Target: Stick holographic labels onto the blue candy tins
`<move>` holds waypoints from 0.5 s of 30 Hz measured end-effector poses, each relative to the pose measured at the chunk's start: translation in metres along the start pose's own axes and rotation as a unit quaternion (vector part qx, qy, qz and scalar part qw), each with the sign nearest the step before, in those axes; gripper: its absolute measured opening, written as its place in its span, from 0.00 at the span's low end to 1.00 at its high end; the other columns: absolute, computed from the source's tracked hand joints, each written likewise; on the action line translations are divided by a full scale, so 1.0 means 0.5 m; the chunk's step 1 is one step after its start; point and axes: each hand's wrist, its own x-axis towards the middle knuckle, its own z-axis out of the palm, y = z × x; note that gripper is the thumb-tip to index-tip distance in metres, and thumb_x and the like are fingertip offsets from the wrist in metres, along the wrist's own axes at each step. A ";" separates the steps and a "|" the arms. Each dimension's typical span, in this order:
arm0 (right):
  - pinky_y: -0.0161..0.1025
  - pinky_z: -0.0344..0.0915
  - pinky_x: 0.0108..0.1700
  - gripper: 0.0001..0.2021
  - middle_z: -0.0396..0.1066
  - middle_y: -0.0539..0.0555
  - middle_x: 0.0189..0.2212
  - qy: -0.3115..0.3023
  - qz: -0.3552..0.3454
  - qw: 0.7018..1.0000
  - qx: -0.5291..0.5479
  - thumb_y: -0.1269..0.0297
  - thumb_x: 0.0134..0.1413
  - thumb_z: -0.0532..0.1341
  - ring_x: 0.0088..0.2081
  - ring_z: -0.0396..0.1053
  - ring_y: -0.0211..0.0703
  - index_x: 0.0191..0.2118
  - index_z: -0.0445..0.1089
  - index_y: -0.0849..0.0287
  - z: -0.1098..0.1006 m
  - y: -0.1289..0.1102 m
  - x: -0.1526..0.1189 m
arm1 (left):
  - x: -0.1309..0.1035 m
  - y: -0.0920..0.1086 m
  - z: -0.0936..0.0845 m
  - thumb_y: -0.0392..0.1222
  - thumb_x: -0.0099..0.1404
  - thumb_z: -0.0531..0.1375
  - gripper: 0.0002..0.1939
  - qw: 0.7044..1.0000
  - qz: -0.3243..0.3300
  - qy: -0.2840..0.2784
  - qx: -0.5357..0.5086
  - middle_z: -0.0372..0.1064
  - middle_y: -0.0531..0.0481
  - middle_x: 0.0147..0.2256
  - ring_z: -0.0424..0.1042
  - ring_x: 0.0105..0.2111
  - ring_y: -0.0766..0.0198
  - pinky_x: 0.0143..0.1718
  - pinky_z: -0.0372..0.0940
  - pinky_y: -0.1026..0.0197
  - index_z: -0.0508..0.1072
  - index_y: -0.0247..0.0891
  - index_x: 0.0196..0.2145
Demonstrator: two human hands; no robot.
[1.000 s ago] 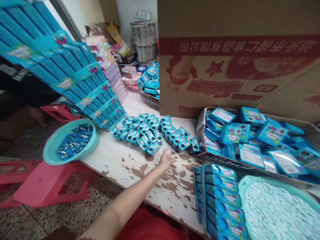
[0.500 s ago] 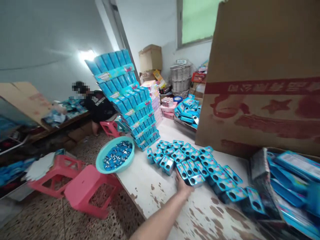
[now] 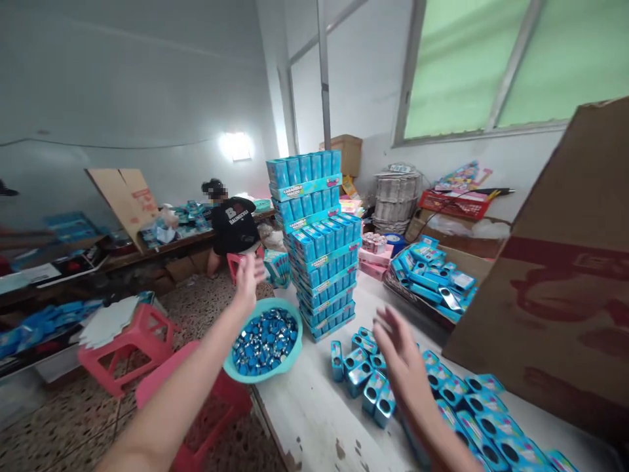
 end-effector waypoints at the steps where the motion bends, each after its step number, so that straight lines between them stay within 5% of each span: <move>1: 0.51 0.58 0.57 0.37 0.58 0.60 0.59 -0.020 -0.050 0.998 0.010 0.43 0.46 0.61 0.58 0.58 0.53 0.59 0.56 0.56 0.045 -0.055 0.055 | 0.069 0.042 0.012 0.67 0.59 0.49 0.31 1.000 0.009 -0.003 -0.027 0.67 0.40 0.48 0.69 0.45 0.56 0.44 0.65 0.55 0.66 0.41 0.48; 4: 0.53 0.51 0.60 0.40 0.50 0.61 0.63 -0.046 -0.121 0.992 0.014 0.43 0.50 0.58 0.62 0.51 0.53 0.64 0.47 0.57 0.186 -0.188 0.204 | 0.230 0.127 0.073 0.70 0.60 0.38 0.39 0.993 -0.011 -0.081 -0.083 0.64 0.39 0.53 0.63 0.54 0.54 0.55 0.55 0.48 0.64 0.38 0.52; 6: 0.57 0.44 0.62 0.43 0.45 0.60 0.65 -0.038 -0.113 0.993 -0.010 0.41 0.50 0.56 0.64 0.43 0.56 0.65 0.42 0.57 0.275 -0.237 0.288 | 0.295 0.149 0.125 0.72 0.59 0.34 0.44 0.978 -0.047 -0.170 -0.110 0.66 0.38 0.51 0.62 0.54 0.52 0.57 0.53 0.45 0.63 0.35 0.54; 10: 0.67 0.38 0.58 0.46 0.30 0.67 0.66 -0.020 -0.012 0.999 -0.035 0.37 0.52 0.49 0.64 0.32 0.68 0.66 0.36 0.64 0.405 -0.265 0.409 | 0.342 0.149 0.207 0.71 0.60 0.38 0.45 0.949 -0.059 -0.289 -0.112 0.69 0.39 0.48 0.58 0.57 0.51 0.57 0.50 0.41 0.58 0.27 0.56; 15: 0.60 0.47 0.48 0.46 0.19 0.84 0.59 -0.064 -0.122 0.986 -0.097 0.49 0.49 0.19 0.59 0.29 0.70 0.58 0.40 0.90 0.480 -0.258 0.493 | 0.374 0.132 0.232 0.67 0.62 0.43 0.39 0.936 -0.063 -0.327 -0.113 0.69 0.41 0.49 0.53 0.59 0.43 0.55 0.52 0.37 0.59 0.30 0.57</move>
